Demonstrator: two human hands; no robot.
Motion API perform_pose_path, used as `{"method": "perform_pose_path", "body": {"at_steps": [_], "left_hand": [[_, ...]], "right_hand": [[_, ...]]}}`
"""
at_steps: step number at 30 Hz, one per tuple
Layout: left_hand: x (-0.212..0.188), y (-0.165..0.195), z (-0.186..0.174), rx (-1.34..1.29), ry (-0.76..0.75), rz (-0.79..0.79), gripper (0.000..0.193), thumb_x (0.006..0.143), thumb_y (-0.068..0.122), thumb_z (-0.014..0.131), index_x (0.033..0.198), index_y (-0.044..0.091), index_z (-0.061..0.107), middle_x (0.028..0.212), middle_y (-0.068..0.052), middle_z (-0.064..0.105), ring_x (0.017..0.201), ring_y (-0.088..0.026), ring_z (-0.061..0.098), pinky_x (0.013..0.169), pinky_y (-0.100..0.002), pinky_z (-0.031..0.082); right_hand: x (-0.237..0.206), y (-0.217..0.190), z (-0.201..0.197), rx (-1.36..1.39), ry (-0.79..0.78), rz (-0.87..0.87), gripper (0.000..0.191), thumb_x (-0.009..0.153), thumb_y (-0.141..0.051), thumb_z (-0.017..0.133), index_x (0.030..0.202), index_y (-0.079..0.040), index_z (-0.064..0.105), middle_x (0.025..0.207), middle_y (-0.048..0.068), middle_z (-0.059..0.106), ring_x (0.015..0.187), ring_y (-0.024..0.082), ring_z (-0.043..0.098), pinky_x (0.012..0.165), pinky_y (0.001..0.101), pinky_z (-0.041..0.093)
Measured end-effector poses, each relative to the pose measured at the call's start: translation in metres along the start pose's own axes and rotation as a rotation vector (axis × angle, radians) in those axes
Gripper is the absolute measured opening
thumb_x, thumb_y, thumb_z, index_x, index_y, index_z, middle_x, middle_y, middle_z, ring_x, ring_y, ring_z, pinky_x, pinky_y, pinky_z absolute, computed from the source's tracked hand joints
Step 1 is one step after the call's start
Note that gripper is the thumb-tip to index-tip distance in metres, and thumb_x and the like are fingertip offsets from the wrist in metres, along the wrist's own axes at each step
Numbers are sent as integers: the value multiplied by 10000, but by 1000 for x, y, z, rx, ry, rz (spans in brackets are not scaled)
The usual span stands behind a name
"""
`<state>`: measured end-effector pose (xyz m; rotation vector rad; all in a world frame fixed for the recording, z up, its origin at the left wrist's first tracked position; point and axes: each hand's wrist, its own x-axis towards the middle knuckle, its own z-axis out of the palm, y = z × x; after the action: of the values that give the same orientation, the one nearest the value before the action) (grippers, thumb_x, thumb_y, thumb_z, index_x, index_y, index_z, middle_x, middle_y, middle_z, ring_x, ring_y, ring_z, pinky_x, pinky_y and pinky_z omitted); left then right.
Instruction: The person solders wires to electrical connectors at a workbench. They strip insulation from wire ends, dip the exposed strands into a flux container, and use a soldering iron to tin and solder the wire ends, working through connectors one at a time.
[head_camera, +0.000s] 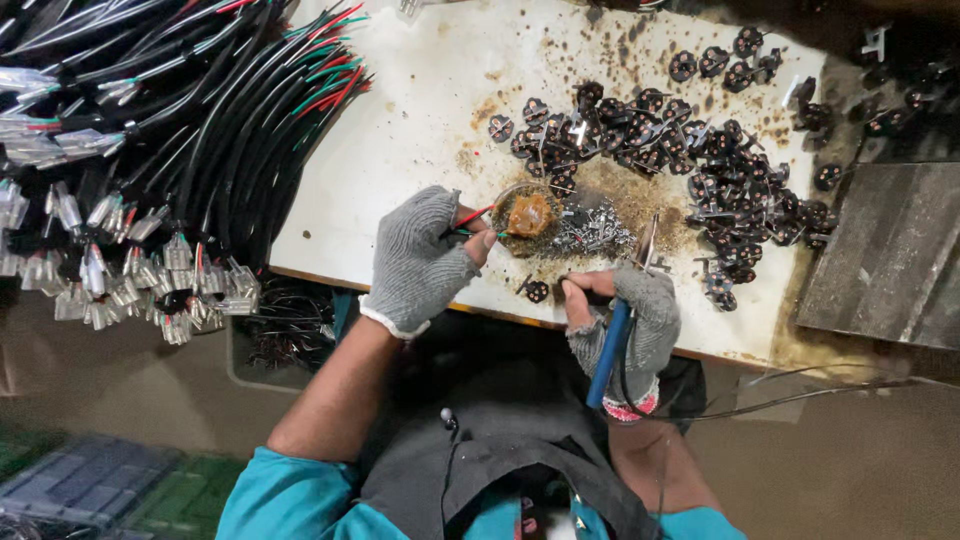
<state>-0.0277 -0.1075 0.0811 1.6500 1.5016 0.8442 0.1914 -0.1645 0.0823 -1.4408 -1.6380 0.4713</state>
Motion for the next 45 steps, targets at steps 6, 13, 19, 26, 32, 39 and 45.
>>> {"method": "perform_pose_path", "body": {"at_steps": [6, 13, 19, 26, 32, 39, 45], "left_hand": [[5, -7, 8, 114, 2, 1, 211, 829, 240, 820, 848, 54, 722, 748, -104, 612, 688, -283, 650, 637, -384, 510], [2, -8, 13, 206, 22, 87, 220, 830, 242, 843, 872, 56, 731, 757, -124, 606, 704, -330, 635, 635, -420, 500], [-11, 2, 0, 63, 49, 18, 206, 847, 223, 823, 879, 49, 717, 754, -101, 615, 676, -292, 655, 625, -386, 512], [-58, 13, -32, 185, -174, 81, 246, 789, 236, 857, 783, 50, 696, 704, -125, 566, 647, -338, 607, 577, -431, 466], [-58, 8, 9, 239, -167, 153, 248, 802, 286, 837, 800, 90, 686, 750, -106, 611, 687, -348, 633, 582, -463, 479], [-48, 8, 26, 342, -214, 151, 164, 810, 302, 820, 813, 171, 721, 736, -74, 628, 637, -320, 647, 558, -460, 496], [-44, 6, 26, 322, -223, 202, 163, 817, 264, 826, 832, 161, 701, 746, -71, 619, 649, -316, 642, 550, -448, 485]], "right_hand": [[2, 8, -1, -65, -75, 10, 209, 846, -31, 853, 934, -85, 671, 899, 64, 744, 829, 279, 658, 821, 397, 488], [3, 9, -3, -153, -212, -63, 188, 822, -122, 858, 943, -120, 714, 881, 53, 742, 791, 304, 634, 779, 422, 457], [-2, 9, -3, -222, -295, -129, 326, 720, -261, 895, 984, -136, 751, 845, 90, 688, 791, 352, 601, 762, 454, 450], [-15, 7, 1, -248, -259, -262, 316, 806, -333, 880, 1016, -134, 751, 893, 77, 706, 838, 363, 624, 792, 470, 461], [-26, 5, -15, 18, -233, -64, 525, 967, -592, 666, 1085, -80, 687, 936, 69, 755, 848, 320, 673, 829, 437, 504], [-39, 13, -33, -154, -277, -144, 609, 973, -610, 549, 1148, -53, 723, 889, 125, 652, 817, 366, 621, 781, 469, 465], [-49, 40, -27, -31, -245, -289, 364, 875, -439, 785, 1083, -142, 749, 796, 35, 634, 678, 283, 560, 645, 432, 437]]}}
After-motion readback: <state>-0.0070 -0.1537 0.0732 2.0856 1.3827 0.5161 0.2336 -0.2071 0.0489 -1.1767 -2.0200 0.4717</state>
